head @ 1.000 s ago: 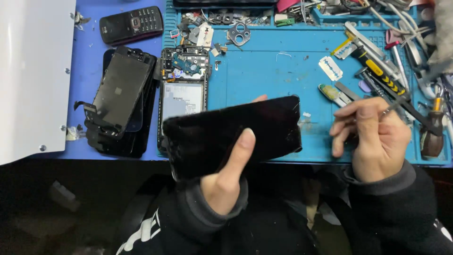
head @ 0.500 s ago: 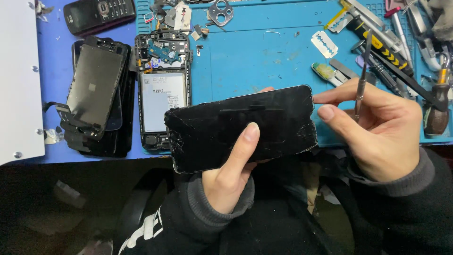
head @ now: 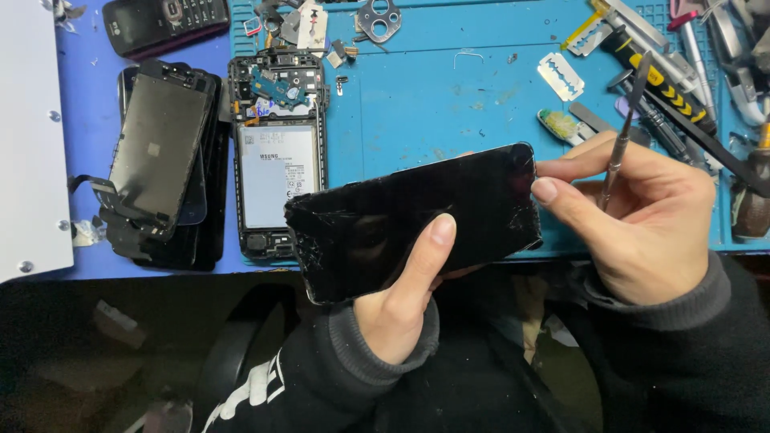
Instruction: The person holds a replacement phone display panel on a blue work mat and uses a small blade to scrape and peel old adhesive residue from its metal back along the edges, working around the panel's perimeter, then sets the panel down on the mat.
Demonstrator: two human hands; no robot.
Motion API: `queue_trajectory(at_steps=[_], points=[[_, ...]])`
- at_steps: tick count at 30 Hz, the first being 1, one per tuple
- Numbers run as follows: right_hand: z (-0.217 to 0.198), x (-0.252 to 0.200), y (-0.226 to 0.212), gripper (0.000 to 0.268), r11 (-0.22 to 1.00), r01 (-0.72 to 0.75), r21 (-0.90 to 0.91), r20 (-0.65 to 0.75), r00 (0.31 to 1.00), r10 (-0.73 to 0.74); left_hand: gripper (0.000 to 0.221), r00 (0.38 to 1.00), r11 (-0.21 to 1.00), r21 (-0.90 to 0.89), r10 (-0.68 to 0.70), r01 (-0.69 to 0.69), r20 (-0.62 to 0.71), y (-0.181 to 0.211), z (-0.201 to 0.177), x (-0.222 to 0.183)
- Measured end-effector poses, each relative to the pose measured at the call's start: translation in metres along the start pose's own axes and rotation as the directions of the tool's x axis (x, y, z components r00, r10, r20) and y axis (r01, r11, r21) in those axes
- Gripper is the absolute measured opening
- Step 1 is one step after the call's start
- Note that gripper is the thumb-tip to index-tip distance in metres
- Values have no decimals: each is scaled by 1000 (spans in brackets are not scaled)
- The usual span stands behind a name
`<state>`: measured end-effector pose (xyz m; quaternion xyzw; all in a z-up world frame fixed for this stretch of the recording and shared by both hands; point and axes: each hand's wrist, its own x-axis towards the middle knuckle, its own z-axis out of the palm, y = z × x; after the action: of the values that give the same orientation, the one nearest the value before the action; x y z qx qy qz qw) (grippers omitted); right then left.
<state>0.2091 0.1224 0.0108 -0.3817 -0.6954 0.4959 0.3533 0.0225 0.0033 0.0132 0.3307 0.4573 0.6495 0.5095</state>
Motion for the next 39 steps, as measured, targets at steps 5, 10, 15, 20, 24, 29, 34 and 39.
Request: queue_trajectory(at_steps=[5,10,15,20,24,29,34,39], points=[[1,1,2,12,1000,-20,21,-9,1000,20,28,996,993,-78,-90,88,-24,1,-2,3],[-1,2,9,12,996,-66,59,-9,998,66,26,999,978,208,35,-31,-13,2,-6,2],[3,5,6,12,998,-41,42,-13,999,42,28,997,964,257,73,-61,-34,1,-4,1],[7,1,7,11,1000,-23,15,-45,999,24,29,996,996,-27,-89,88,-32,-1,0,0],[5,6,6,10,998,-49,29,-42,998,50,28,1000,996,88,3,-1,-19,-6,-6,-1],[2,9,8,13,992,-113,54,-48,992,115,27,1000,968,248,24,-22,-9,-5,-5,-3],[2,11,9,11,996,-91,-3,-26,996,91,32,999,983,182,2,-11,50,-2,0,-3],[-2,7,13,7,1000,-26,-6,-15,1000,26,49,986,997,-72,4,9,166,-12,4,-6]])
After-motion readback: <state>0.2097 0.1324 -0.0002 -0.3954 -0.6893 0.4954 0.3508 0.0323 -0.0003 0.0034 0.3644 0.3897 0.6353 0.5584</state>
